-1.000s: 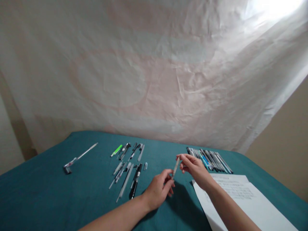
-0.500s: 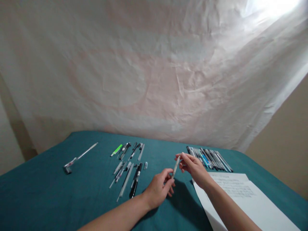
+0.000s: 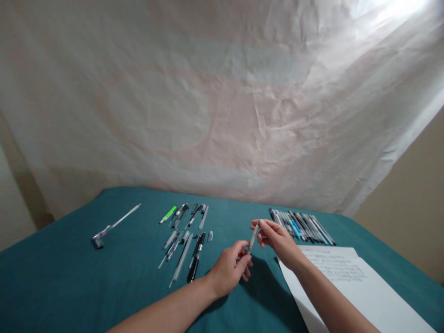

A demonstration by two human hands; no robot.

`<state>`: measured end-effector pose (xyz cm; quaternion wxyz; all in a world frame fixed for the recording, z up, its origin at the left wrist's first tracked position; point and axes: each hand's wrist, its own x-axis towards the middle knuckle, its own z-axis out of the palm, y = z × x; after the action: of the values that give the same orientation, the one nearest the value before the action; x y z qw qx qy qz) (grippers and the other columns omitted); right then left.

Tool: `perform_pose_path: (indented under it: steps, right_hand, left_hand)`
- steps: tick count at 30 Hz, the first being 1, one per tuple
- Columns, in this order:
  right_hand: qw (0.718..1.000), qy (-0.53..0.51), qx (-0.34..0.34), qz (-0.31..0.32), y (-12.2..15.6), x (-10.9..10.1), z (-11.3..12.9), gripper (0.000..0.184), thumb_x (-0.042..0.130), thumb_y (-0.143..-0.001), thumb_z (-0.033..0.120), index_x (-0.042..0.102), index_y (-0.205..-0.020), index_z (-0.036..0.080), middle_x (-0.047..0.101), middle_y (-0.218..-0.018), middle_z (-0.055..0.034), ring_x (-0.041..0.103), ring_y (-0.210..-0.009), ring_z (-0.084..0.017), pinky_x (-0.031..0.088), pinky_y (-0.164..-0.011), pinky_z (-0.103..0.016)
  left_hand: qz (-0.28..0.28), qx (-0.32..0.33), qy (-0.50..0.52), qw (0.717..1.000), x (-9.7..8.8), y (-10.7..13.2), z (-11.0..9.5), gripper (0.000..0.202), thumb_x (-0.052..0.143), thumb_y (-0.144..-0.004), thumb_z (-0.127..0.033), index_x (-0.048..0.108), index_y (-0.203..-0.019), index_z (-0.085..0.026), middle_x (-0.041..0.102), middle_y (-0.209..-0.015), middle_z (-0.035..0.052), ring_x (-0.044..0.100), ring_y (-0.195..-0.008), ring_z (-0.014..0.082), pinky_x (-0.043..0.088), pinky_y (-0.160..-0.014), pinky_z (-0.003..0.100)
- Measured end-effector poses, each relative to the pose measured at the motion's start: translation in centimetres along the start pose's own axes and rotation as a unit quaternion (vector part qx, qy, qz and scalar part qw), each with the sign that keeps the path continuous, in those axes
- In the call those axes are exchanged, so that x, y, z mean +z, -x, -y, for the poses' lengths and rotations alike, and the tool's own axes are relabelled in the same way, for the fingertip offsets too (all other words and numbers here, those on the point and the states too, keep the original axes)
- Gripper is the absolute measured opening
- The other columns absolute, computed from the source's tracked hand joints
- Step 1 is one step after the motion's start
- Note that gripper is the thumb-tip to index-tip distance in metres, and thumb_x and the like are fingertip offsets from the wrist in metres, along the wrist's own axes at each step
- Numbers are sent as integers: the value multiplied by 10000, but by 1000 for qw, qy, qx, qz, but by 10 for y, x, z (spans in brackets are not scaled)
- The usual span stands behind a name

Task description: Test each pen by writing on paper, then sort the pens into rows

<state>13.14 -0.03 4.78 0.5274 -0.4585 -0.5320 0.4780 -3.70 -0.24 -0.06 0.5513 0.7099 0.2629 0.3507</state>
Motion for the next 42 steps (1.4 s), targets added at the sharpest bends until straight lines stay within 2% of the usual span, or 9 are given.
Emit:
perform_pose_path:
  steps: [3, 9, 14, 17, 23, 28, 30, 36, 42]
  right_hand:
    - [1000, 12, -10, 4, 0, 1, 1, 377, 517, -748, 476, 601, -909, 147, 599, -827, -65, 499, -588, -109, 397, -489, -225]
    - [999, 22, -12, -25, -1, 0, -1, 307, 600, -694, 449, 601, -697, 142, 517, -538, 16, 433, -464, -75, 357, -462, -212]
    - [999, -33, 11, -1, 0, 1, -1, 397, 533, -731, 489, 613, -921, 150, 614, -784, -64, 494, -548, -99, 392, -476, -228]
    - [1000, -26, 3, 2, 0, 1, -3, 387, 538, -731, 475, 608, -935, 153, 610, -877, -82, 501, -583, -107, 395, -480, -228]
    - [1000, 6, -9, -18, -1, 1, -4, 278, 577, -728, 414, 611, -745, 139, 531, -579, 0, 430, -481, -79, 357, -462, -212]
    - [999, -42, 9, 1, 0, 1, -5, 334, 503, -773, 440, 604, -929, 162, 595, -849, -64, 488, -572, -98, 389, -472, -218]
    - [999, -32, -1, -1, -1, 1, -6, 334, 522, -761, 437, 609, -924, 159, 596, -887, -73, 493, -584, -99, 391, -472, -215]
    - [999, 10, -23, -38, -4, -1, -10, 284, 589, -711, 420, 623, -762, 143, 536, -606, 1, 424, -498, -78, 347, -453, -200]
    - [997, 27, -23, -71, -3, -3, -11, 271, 599, -701, 417, 590, -690, 146, 487, -548, 24, 398, -473, -76, 319, -451, -201]
  left_hand:
    - [3, 1, 5, 1000, 1, -1, 2, 331, 401, -830, -327, 414, -1121, -171, 533, -750, 15, 534, -548, 85, 463, -475, 204]
    - [7, -6, 9, 1000, 1, -1, 3, 334, 417, -820, -325, 428, -1113, -164, 539, -749, 16, 534, -544, 86, 472, -481, 216]
    - [1, -8, 8, 1000, 0, -2, 0, 333, 408, -824, -315, 425, -1124, -172, 534, -758, 14, 536, -549, 86, 478, -490, 223]
    - [-1, -12, 8, 1000, 1, -2, 2, 347, 413, -821, -316, 415, -1135, -168, 530, -754, 13, 535, -546, 85, 475, -482, 217]
    - [2, -8, 8, 1000, 1, -2, 5, 333, 417, -820, -325, 428, -1114, -170, 535, -758, 18, 529, -542, 82, 468, -469, 207]
    - [-2, -5, 17, 1000, 0, -2, 3, 337, 404, -825, -327, 422, -1123, -170, 529, -754, 16, 531, -543, 83, 473, -475, 214]
    - [-1, -9, 18, 1000, 1, -3, 3, 341, 406, -824, -323, 416, -1129, -171, 526, -744, 10, 532, -538, 84, 477, -476, 220]
    - [2, -10, 12, 1000, 1, -3, 7, 343, 408, -820, -314, 424, -1136, -178, 535, -741, 7, 535, -529, 82, 474, -472, 216]
    - [2, -15, 8, 1000, 1, -2, 2, 369, 409, -818, -307, 438, -1165, -187, 562, -763, 16, 540, -538, 86, 476, -478, 219]
